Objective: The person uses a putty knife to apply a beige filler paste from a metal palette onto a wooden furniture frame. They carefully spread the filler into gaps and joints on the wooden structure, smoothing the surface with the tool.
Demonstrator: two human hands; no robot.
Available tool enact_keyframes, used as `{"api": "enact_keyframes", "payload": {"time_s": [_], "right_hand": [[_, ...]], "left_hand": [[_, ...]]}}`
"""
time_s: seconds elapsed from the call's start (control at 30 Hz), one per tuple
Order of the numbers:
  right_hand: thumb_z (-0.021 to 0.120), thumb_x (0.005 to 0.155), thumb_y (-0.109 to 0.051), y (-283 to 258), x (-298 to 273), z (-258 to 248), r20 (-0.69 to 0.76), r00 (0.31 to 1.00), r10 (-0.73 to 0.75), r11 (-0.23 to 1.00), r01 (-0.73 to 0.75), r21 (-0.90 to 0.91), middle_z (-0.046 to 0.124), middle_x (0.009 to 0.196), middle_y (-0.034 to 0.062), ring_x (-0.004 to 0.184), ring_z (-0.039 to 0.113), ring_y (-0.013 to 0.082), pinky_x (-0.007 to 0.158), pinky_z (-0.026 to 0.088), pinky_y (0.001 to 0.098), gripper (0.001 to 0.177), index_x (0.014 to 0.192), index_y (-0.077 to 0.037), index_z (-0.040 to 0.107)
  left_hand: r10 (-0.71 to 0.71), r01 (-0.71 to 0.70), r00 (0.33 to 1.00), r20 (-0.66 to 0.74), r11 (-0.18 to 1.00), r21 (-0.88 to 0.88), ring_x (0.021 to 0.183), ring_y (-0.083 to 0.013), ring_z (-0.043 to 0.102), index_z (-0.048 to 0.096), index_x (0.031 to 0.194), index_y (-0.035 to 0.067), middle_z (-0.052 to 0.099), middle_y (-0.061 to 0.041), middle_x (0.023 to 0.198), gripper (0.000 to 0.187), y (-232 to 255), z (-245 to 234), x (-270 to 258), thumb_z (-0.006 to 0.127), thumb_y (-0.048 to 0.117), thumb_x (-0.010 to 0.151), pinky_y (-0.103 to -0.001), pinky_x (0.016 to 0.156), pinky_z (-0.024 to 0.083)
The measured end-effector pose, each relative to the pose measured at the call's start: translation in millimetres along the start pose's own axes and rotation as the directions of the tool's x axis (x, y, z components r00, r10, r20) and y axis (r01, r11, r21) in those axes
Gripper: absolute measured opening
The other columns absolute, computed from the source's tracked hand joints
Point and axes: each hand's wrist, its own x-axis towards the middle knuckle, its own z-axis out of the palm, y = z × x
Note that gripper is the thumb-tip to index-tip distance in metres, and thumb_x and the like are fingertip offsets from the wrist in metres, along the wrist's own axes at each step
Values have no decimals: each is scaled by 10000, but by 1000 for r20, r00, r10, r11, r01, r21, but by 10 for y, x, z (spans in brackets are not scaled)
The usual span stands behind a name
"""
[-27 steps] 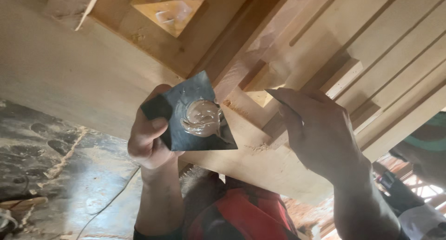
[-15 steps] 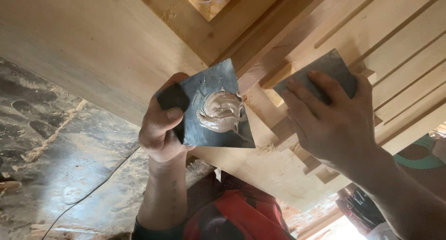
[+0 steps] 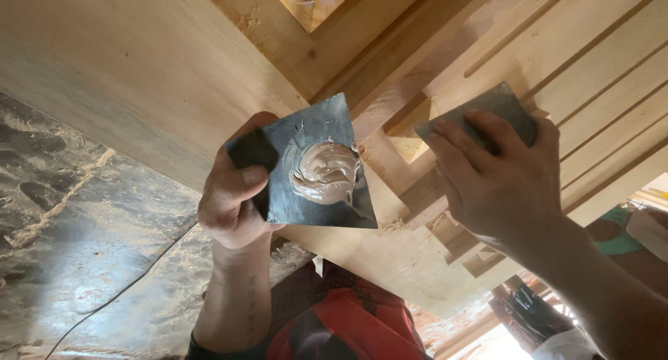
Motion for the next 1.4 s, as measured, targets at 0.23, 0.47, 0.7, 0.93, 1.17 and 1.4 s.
{"api": "enact_keyframes", "payload": {"time_s": [0.23,0.47,0.7,0.93,1.17,1.4], "right_hand": [[711,983,-234,41,57,-62,45,999,-2,1000,1,17,748,1285,-9,1203,634,235,957,434,567,273,1236,-136,739],[663,970,-284,-31,137,-92,119,993,-11,1000,13,-14,728,1305,20,1206,631,247,907,445,597,326,1257,-136,703],[690,703,-368,-200,117,-257,242,968,-66,993,89,-82,690,1269,-22,1197,609,206,841,453,623,599,1273,-181,703],[683,805,-91,-409,-1043,-577,369,905,210,646,-412,643,712,1171,90,1068,655,296,878,536,438,411,1213,-133,711],[619,895,-104,-619,-2926,274,277,927,252,343,-354,870,797,1219,112,1195,708,247,1045,528,381,362,1231,-104,755],[574,913,-63,-150,-4800,1256,202,940,273,295,-282,913,748,1205,133,1207,722,234,1052,496,363,380,1261,-50,728]], "left_hand": [[5,-5,1000,12,1000,10,811,-183,608,549,1161,-132,653,-179,965,440,-11,19,57,651,218,915,-292,713,471],[-18,19,1000,25,999,-28,786,-170,595,547,1146,-146,648,-177,950,391,-7,-15,22,646,186,965,-272,690,458],[18,-7,996,90,992,-123,896,-234,694,556,1221,-152,685,-244,1066,389,-16,5,105,629,132,965,-301,778,551],[4,2,996,92,998,-64,1048,-289,710,578,1258,-89,684,-213,1177,434,-4,212,72,647,133,891,-402,945,603],[126,-137,967,222,990,36,1038,-290,707,603,1276,-81,692,-198,1172,469,-862,430,-421,661,180,891,-413,900,612],[221,-223,974,-56,974,-29,1010,-299,704,580,1326,-91,699,-215,1167,572,-2863,212,-1595,564,221,847,-403,940,571]]}}
